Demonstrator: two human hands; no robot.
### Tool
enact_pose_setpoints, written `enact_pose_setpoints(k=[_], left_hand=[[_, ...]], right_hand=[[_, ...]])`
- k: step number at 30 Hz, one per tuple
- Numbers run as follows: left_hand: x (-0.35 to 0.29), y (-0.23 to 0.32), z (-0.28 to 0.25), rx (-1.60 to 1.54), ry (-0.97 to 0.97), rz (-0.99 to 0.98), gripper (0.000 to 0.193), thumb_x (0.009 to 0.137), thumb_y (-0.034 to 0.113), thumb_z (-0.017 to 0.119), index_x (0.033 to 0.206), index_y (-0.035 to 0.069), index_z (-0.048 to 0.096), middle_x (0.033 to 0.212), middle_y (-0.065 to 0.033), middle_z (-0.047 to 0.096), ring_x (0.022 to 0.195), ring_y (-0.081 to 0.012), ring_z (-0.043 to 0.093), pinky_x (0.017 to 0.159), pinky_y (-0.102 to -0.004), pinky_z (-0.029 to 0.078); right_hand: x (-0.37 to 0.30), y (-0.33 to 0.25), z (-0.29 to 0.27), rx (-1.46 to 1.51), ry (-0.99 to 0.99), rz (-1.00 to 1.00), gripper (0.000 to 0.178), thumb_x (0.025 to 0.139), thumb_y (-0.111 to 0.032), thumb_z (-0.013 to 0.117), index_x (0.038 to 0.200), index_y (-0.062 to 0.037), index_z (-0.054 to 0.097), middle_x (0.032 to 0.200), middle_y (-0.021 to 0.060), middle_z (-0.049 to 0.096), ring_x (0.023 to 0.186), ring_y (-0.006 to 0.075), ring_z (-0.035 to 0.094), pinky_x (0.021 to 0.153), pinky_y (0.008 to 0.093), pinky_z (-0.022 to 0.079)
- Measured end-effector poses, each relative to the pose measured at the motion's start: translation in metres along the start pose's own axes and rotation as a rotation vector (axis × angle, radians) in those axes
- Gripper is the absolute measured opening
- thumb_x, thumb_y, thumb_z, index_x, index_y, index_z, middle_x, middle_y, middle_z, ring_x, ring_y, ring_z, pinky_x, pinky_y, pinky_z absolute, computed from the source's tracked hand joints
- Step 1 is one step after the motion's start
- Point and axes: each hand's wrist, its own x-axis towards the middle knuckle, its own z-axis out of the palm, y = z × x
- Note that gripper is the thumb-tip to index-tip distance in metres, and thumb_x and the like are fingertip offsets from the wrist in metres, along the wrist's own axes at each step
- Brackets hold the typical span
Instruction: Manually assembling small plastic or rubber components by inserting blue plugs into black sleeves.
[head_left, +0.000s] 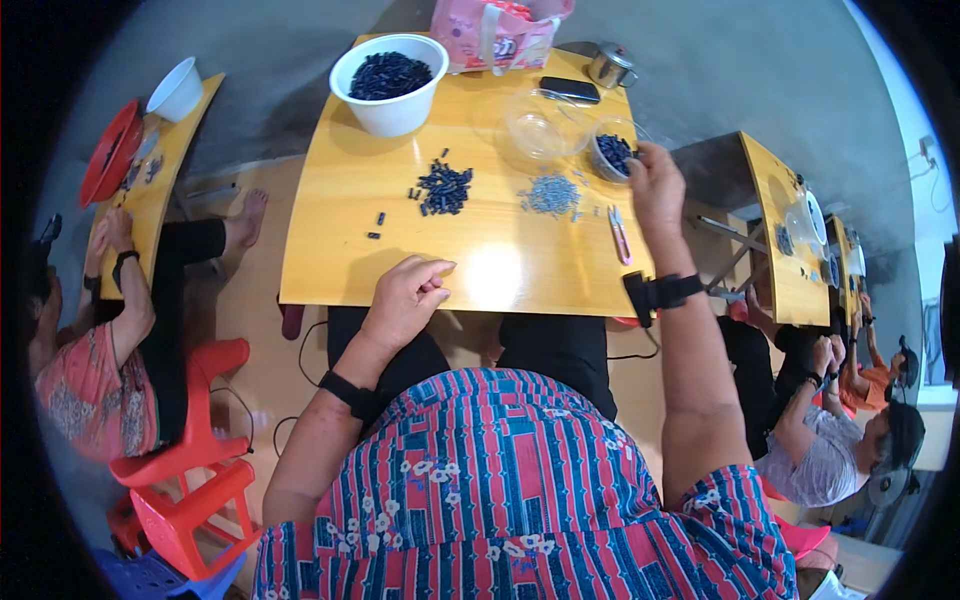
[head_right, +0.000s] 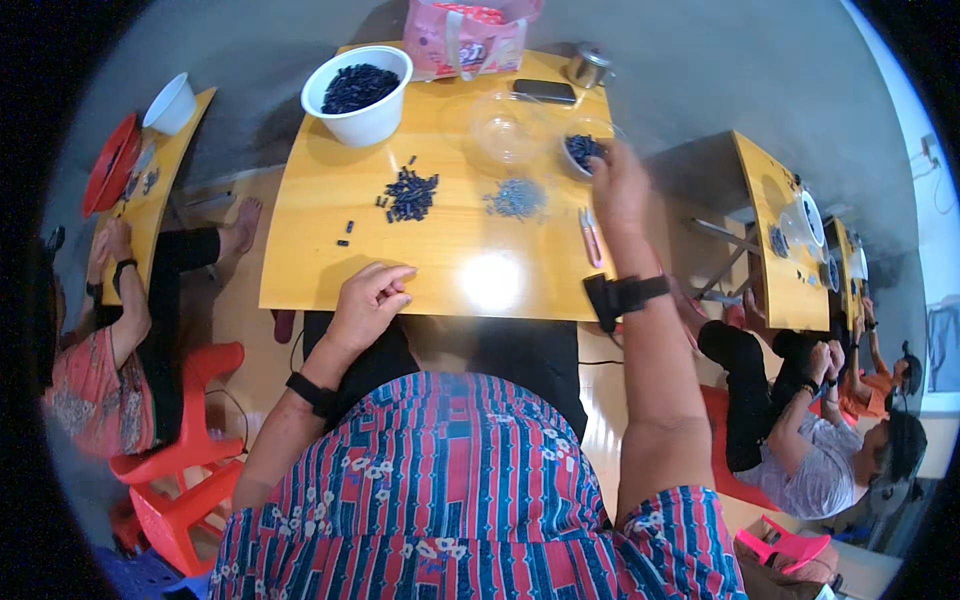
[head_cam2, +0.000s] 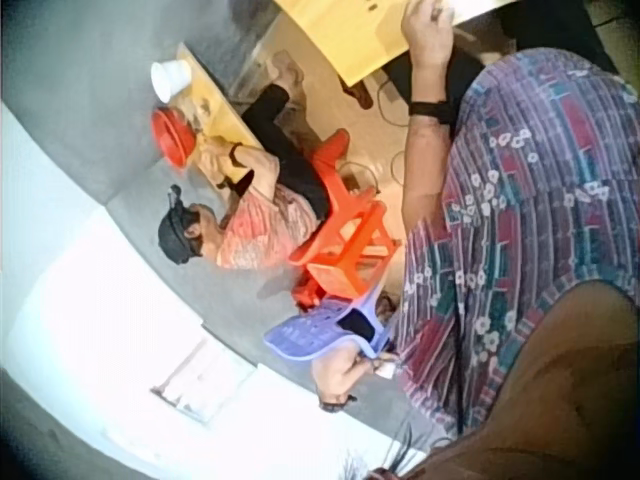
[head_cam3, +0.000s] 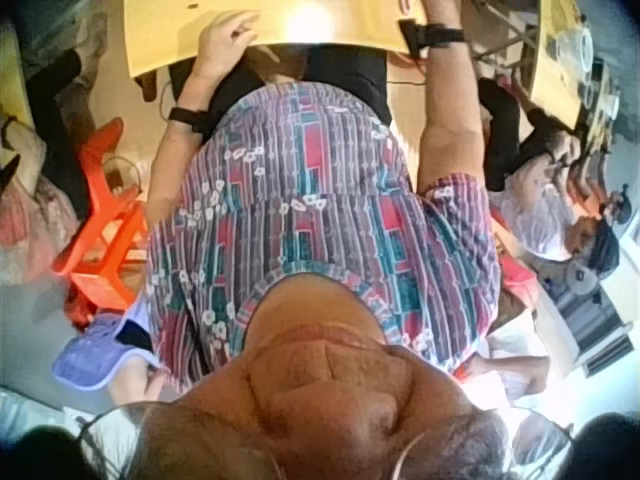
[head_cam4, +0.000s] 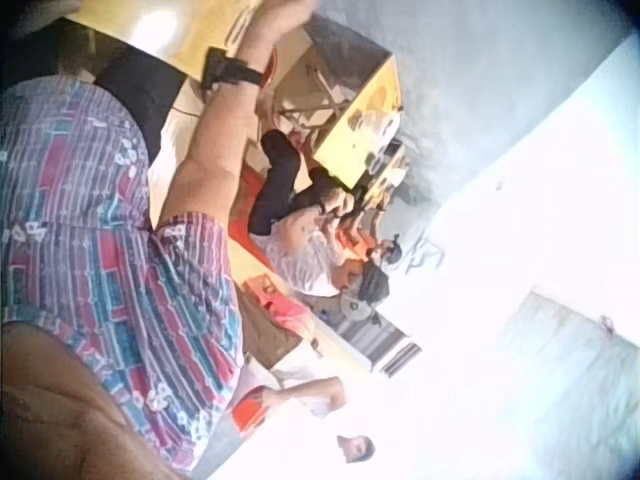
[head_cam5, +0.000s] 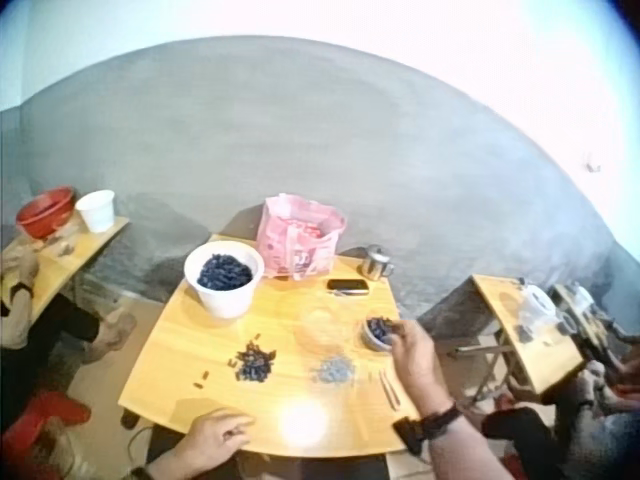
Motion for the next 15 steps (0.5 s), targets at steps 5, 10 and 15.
enact_pose_setpoints(k=[5, 10, 15], left_hand=[[-0.005, -0.007, -0.013, 0.124, 0.036, 0.062, 0.027, 0.076, -0.001, 0.067, 0.102, 0.003, 0.068, 0.082, -0.0085, 0.060, 0.069, -0.0174, 0.060, 0.064, -0.0274, 0.049], [-0.012, -0.011, -0.022, 0.124, 0.106, 0.026, 0.011, 0.073, 0.003, 0.066, 0.083, 0.006, 0.070, 0.074, -0.0090, 0.061, 0.072, -0.0255, 0.060, 0.065, -0.0347, 0.049], [-0.013, -0.021, -0.029, 0.031, 0.071, 0.123, 0.003, 0.074, 0.005, 0.068, 0.077, 0.006, 0.069, 0.073, -0.0077, 0.063, 0.073, -0.0244, 0.061, 0.066, -0.0335, 0.049]], right_hand=[[0.009, 0.003, 0.000, 0.039, -0.072, 0.224, 0.033, 0.083, -0.011, 0.064, 0.115, -0.0040, 0.064, 0.088, 0.0159, 0.069, 0.081, 0.0279, 0.068, 0.075, 0.0361, 0.052], [-0.035, -0.077, 0.047, 0.408, -0.277, 0.103, 0.019, 0.085, -0.004, 0.063, 0.103, -0.0048, 0.068, 0.085, 0.0130, 0.066, 0.072, 0.0225, 0.064, 0.070, 0.0333, 0.052], [-0.077, -0.168, 0.096, 0.516, -0.503, -0.176, 0.024, 0.081, 0.006, 0.062, 0.102, -0.0047, 0.067, 0.083, 0.0099, 0.061, 0.074, 0.0201, 0.061, 0.064, 0.0281, 0.049]])
